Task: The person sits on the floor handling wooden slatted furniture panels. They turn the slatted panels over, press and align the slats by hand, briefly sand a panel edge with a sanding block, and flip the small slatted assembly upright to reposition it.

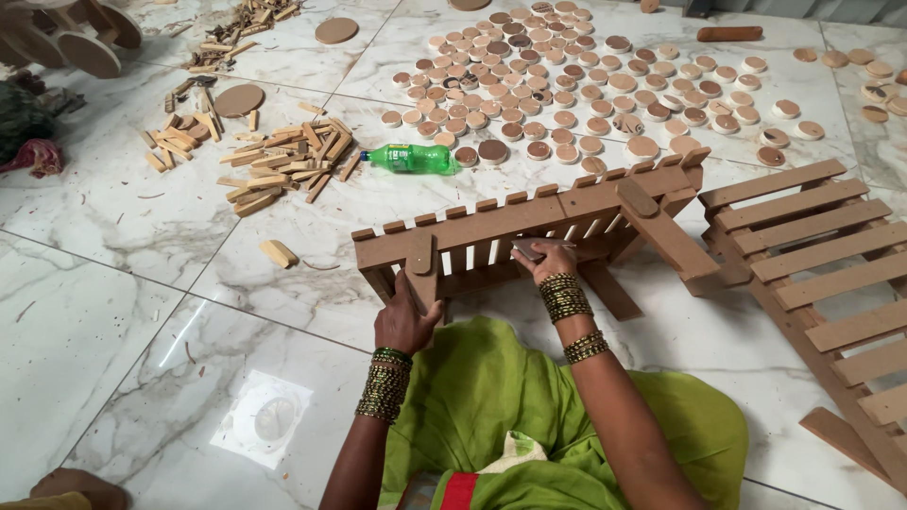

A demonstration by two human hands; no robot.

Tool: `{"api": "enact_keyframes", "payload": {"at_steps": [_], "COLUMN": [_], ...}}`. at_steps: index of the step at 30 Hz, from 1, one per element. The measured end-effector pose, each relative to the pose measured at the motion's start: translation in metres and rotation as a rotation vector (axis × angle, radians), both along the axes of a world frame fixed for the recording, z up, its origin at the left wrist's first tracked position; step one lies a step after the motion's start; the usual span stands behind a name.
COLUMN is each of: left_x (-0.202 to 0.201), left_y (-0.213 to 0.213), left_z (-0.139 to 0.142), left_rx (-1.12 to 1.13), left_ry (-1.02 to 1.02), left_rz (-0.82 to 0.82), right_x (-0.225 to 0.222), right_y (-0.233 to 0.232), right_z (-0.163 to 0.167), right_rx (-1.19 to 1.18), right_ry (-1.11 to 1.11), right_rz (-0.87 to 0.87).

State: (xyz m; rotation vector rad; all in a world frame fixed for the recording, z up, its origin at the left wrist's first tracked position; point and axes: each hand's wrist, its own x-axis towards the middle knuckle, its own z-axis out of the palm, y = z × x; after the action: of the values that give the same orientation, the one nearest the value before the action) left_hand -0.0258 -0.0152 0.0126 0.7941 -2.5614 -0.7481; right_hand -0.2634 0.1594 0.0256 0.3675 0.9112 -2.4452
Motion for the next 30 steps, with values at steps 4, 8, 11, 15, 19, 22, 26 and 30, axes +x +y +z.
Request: {"api": "enact_keyframes", "payload": {"at_steps": [4,8,11,15,19,22,26,30], "left_x": [-0.001,0.0,0.001,0.004,0.008,0.03,0.065,0.099], "left_y": [0.0,0.0,0.001,0.005,0.009,0.025,0.058,0.09], "left_z": [-0.002,-0.004,-0.005,-0.005,0.0,-0.001,-0.012,-0.03], "left_rx": [0.001,-0.003,0.002,-0.003,0.034,0.057,0.06,0.135], "left_ry": [-0.028,-0.027,-0.019,0.019,0.011,0.196,0.199,0.146], "left_rz": [0.017,0.014,0.006,0.004,0.006,-0.015,-0.003,0.021], "right_x": [0.028,0.042,0.029,0.008,0.004,0.015,0.032,0.053], "right_y": [-0.022,-0.049,-0.06,-0.061,-0.051,-0.032,0.015,0.067], "right_z": [-0.004,-0.007,0.003,0.015,0.005,-0.02,-0.057,-0.084], "right_rx": [0.044,-0.148,-0.268,-0.106,-0.141,-0.194,-0.389,-0.2], "right_ry": [-0.064,-0.06,0.014,-0.125,-0.1,0.044,0.021,0.076], "right_rz": [-0.086,-0.015,0.116,0.112,0.198,0.196,0.293,0.275]}}
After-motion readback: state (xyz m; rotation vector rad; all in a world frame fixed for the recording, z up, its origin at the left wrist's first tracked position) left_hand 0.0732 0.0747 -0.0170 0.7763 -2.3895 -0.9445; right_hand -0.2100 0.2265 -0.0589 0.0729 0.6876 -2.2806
